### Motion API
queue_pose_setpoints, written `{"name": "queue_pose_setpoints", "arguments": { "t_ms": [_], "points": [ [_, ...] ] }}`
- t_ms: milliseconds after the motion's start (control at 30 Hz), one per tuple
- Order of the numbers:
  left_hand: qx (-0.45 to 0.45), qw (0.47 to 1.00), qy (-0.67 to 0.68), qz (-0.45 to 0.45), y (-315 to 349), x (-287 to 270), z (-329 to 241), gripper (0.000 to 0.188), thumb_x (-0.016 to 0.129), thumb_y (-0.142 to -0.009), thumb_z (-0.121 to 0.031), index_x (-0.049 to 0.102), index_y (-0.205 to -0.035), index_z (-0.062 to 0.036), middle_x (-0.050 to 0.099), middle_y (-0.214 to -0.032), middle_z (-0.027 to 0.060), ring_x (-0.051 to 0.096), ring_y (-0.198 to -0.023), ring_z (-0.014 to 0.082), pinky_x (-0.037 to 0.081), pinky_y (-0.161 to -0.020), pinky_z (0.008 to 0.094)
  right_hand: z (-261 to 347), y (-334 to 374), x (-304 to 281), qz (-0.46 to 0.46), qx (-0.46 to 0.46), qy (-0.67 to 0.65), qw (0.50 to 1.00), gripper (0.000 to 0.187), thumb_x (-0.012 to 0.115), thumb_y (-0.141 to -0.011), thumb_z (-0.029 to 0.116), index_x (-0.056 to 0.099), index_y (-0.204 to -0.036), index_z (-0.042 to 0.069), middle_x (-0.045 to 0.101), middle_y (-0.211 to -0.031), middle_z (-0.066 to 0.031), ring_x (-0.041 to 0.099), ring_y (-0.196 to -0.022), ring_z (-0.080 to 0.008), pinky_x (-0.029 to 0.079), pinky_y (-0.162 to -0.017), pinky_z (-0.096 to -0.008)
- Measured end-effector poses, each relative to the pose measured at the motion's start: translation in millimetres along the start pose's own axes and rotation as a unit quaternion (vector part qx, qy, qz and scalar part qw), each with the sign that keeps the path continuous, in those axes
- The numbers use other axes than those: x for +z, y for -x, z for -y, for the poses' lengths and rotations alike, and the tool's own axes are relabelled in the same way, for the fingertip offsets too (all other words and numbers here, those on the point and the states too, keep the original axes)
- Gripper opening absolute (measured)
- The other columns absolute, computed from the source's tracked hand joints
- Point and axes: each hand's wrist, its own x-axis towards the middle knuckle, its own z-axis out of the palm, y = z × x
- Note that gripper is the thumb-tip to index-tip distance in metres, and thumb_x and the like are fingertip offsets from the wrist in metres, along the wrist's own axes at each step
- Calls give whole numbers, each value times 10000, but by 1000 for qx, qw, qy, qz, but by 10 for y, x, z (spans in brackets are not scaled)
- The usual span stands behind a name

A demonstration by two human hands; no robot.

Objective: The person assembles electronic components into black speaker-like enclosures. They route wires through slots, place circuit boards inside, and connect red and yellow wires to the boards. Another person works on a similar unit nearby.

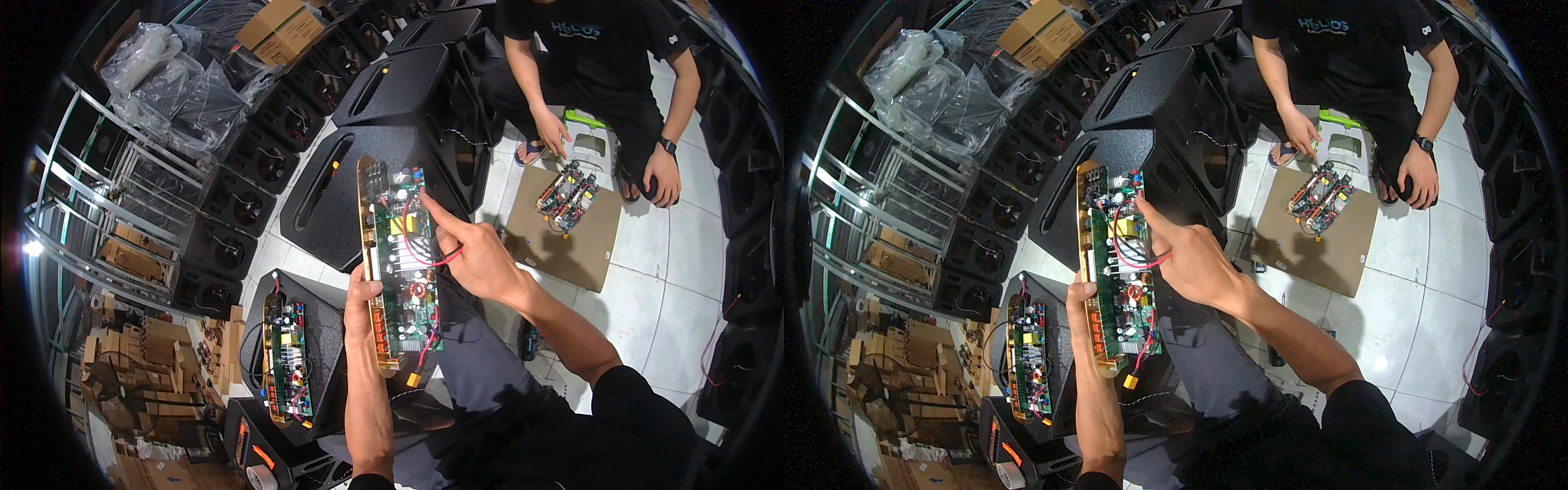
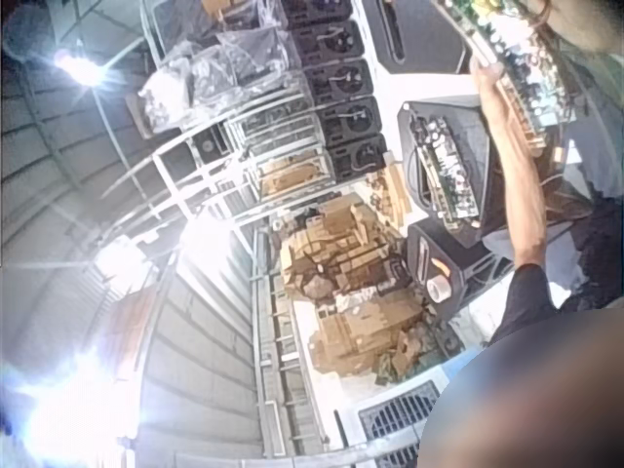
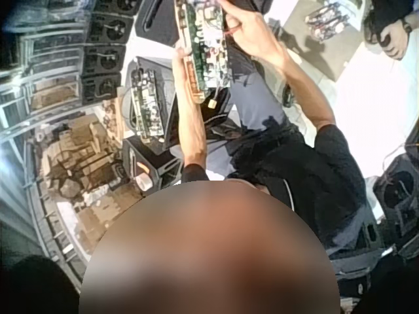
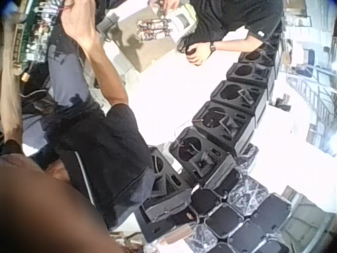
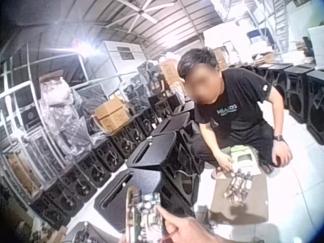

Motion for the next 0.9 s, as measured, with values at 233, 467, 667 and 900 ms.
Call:
{"name": "queue_pose_setpoints", "arguments": {
  "t_ms": [233,467,667,900],
  "points": [
    [12,999,38,5,14,42,-8,598,598,-676,-113,560,-1228,115,702,-1013,190,727,-792,247,633,-746,353,16,-45,-30,0,7,-20,1000,680,479,-843,-72,369,-1505,41,451,-716,-259,407,-559,-244,447,-616,-295],
    [-38,994,101,3,10,-38,-7,565,604,-680,-141,583,-1192,95,702,-1002,191,721,-832,258,629,-751,366,3,-94,-158,-48,25,-96,994,517,518,-883,-39,514,-1397,14,545,-680,-141,565,-638,-166,487,-654,-307],
    [-69,994,81,25,45,19,-234,624,611,-669,-154,548,-1237,96,691,-1029,202,720,-811,265,630,-746,365,-85,-563,-638,21,-261,46,964,290,727,-842,46,712,-1131,26,672,-986,-124,672,-817,-279,527,-714,-373],
    [-77,992,83,49,70,10,-382,638,593,-660,-111,545,-1254,117,693,-1043,215,726,-803,264,637,-748,365,142,-907,-805,243,-269,52,931,296,762,-799,63,741,-1095,74,671,-983,-90,667,-841,-277,498,-707,-395]
  ]
}}
